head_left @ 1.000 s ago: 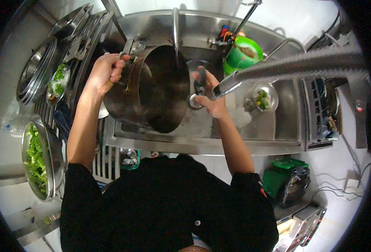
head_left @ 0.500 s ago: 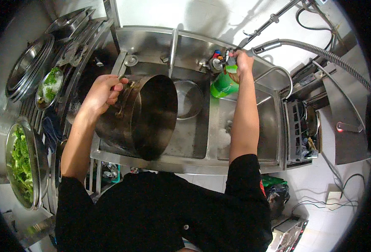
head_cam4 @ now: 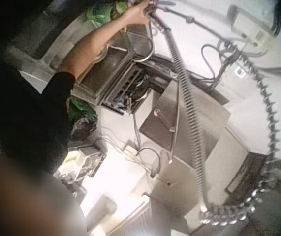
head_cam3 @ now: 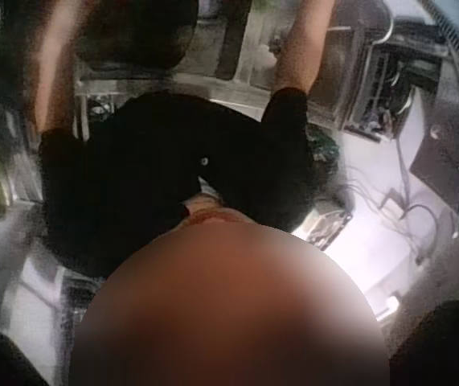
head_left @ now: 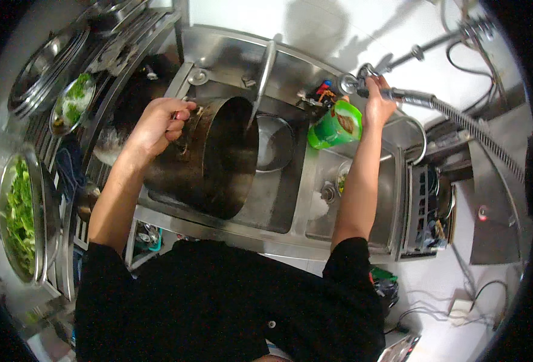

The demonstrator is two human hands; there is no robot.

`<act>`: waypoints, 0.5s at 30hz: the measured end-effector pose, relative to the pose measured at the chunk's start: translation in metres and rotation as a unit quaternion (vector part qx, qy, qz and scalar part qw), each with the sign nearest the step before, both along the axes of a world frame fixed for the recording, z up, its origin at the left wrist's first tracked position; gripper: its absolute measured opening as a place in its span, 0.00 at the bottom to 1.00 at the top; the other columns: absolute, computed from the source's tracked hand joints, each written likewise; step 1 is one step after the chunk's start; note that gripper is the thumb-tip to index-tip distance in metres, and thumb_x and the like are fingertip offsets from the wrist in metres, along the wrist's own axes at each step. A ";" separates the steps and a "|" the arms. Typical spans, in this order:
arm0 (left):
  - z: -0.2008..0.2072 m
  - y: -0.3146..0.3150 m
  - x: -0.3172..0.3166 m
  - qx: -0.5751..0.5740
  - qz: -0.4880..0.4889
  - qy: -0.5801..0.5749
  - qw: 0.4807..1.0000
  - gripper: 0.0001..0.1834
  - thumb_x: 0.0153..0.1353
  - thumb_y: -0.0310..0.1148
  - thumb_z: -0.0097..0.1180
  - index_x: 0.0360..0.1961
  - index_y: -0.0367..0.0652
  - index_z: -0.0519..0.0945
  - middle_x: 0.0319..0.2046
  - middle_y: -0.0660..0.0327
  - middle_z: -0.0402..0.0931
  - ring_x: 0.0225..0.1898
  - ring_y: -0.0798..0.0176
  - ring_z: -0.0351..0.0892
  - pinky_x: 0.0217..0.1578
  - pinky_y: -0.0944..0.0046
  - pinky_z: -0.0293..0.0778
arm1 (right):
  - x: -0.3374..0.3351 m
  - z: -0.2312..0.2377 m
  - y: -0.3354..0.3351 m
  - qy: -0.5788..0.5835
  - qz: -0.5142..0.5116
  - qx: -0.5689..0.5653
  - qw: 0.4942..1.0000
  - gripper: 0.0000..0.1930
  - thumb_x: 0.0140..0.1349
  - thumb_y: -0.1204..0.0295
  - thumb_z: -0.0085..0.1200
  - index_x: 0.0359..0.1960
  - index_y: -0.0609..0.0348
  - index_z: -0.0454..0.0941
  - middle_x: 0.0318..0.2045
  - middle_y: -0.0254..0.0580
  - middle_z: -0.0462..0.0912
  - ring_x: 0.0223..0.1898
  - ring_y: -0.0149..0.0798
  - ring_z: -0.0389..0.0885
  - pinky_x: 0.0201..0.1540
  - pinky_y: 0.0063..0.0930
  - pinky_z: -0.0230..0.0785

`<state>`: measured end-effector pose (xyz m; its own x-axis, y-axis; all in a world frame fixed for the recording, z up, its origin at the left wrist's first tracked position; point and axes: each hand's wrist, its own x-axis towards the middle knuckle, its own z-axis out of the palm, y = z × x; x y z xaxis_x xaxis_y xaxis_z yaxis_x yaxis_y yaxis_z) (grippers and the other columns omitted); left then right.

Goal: The person scrubs a large metal pot with a sponge and soap, rinses it thoroughly under running water, and then pours liquid from one pot into another on the stove. The person handles multiple pots and uses a handheld spray nozzle to rinse the interior and exterior surfaces.

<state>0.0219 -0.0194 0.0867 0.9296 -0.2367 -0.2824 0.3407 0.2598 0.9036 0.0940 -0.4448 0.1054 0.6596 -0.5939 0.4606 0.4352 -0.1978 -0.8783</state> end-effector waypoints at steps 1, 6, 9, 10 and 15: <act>0.000 -0.003 -0.003 -0.009 0.019 -0.002 1.000 0.10 0.53 0.28 0.48 0.35 0.33 0.74 0.16 0.72 0.61 0.13 0.80 0.52 0.13 0.75 0.44 | -0.002 -0.006 0.004 -0.028 -0.013 -0.023 0.999 0.25 0.50 0.76 0.63 0.48 0.78 0.70 0.42 0.50 0.79 0.45 0.36 0.76 0.51 0.27 0.65; 0.000 -0.002 -0.015 -0.049 0.035 -0.004 0.998 0.10 0.52 0.27 0.50 0.35 0.34 0.74 0.16 0.72 0.61 0.14 0.79 0.52 0.14 0.75 0.45 | -0.025 -0.127 0.043 -0.108 -0.022 0.129 0.986 0.04 0.56 0.75 0.51 0.29 0.61 0.70 0.24 0.40 0.75 0.28 0.35 0.76 0.30 0.29 0.71; 0.004 -0.012 -0.023 -0.067 0.089 0.015 0.994 0.11 0.53 0.26 0.50 0.38 0.34 0.73 0.17 0.72 0.61 0.14 0.79 0.53 0.14 0.75 0.46 | -0.020 -0.186 0.133 0.271 0.305 0.430 0.806 0.08 0.60 0.66 0.48 0.27 0.55 0.72 0.20 0.38 0.73 0.22 0.36 0.73 0.26 0.27 0.68; 0.004 -0.014 -0.023 -0.064 0.103 0.021 0.992 0.12 0.53 0.26 0.50 0.39 0.34 0.74 0.18 0.72 0.61 0.13 0.79 0.53 0.13 0.75 0.46 | -0.008 -0.192 0.154 0.356 0.345 0.469 0.731 0.08 0.60 0.65 0.49 0.29 0.54 0.73 0.21 0.38 0.74 0.22 0.36 0.73 0.26 0.28 0.69; 0.000 -0.018 -0.027 -0.046 0.137 0.032 0.989 0.15 0.54 0.27 0.51 0.43 0.32 0.72 0.17 0.73 0.59 0.13 0.79 0.51 0.12 0.74 0.44 | 0.084 -0.222 0.176 0.384 0.530 0.224 0.722 0.11 0.62 0.62 0.48 0.30 0.57 0.74 0.21 0.34 0.72 0.24 0.34 0.75 0.26 0.23 0.69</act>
